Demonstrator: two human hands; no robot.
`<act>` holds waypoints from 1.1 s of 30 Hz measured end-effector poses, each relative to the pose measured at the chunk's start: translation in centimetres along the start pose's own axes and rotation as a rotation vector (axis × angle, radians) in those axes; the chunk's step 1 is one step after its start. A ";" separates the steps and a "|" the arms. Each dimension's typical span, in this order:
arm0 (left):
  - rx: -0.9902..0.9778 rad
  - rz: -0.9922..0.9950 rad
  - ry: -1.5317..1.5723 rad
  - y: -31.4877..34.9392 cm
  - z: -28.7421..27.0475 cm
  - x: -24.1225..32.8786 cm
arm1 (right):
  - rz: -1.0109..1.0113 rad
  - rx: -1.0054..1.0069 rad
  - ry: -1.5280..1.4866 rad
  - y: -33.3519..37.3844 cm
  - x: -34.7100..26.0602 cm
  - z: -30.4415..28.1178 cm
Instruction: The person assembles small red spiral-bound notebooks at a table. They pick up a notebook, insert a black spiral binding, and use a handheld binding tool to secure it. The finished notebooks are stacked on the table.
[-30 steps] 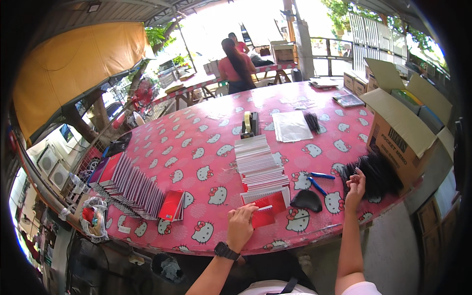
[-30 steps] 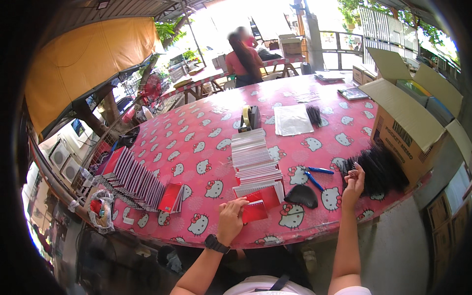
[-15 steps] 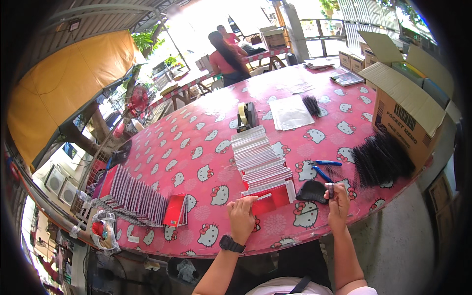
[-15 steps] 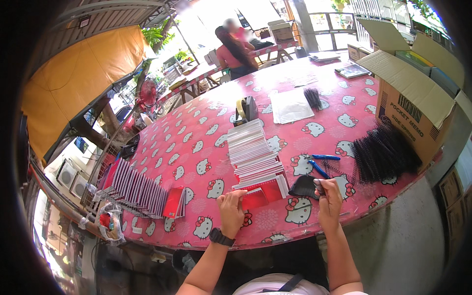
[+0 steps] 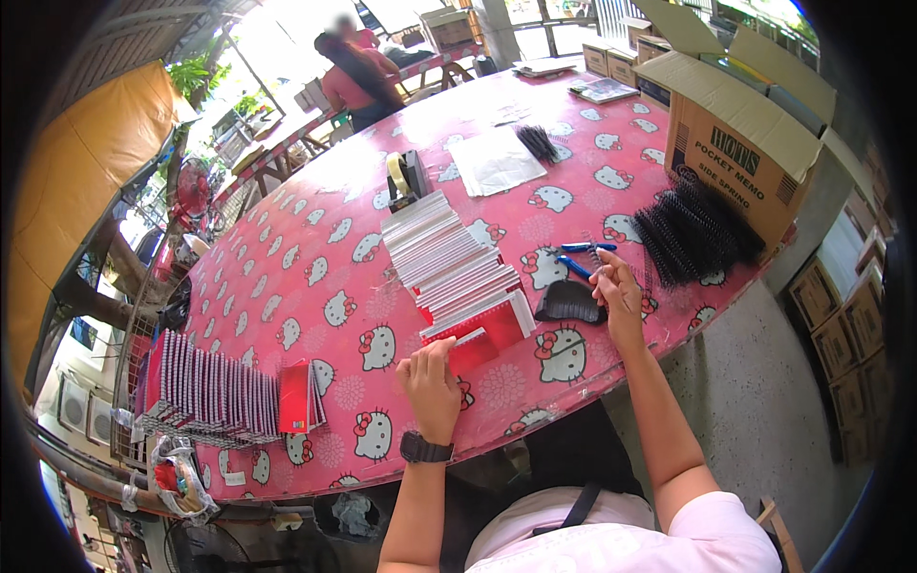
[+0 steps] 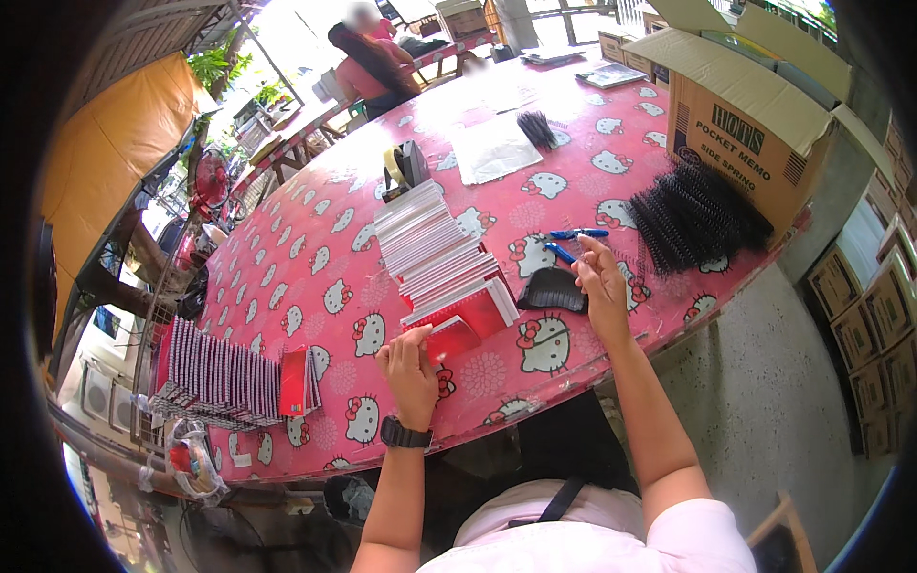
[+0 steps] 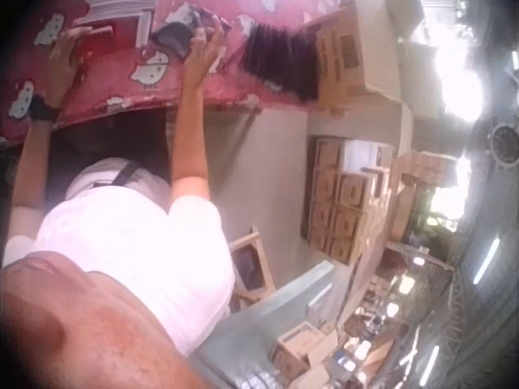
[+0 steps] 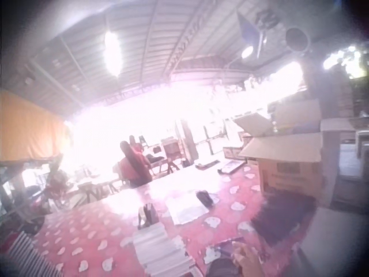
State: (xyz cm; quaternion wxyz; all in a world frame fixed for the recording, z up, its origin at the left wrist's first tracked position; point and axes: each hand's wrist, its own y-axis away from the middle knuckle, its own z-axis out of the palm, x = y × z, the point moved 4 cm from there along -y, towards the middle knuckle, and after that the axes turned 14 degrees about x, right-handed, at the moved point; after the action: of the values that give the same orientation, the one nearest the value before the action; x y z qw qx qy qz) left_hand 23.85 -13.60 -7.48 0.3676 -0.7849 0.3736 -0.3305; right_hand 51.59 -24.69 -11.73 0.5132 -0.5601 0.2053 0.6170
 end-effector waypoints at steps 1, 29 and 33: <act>0.015 0.007 0.004 0.1 0.0 0.0 | -0.020 0.012 0.050 -0.2 0.4 -0.1; -0.073 -0.024 0.188 -0.2 -2.0 2.4 | -0.313 -0.706 0.303 4.5 -5.8 7.3; -0.097 -0.043 0.179 -0.7 -1.4 2.5 | -0.236 -0.770 0.248 4.2 -5.5 7.5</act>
State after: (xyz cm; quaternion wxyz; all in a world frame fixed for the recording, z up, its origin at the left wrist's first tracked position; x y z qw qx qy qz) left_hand 24.28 -15.81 -5.57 0.2871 -0.7768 0.4038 -0.3887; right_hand 43.48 -22.31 -5.92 0.3047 -0.8009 -0.0457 0.5135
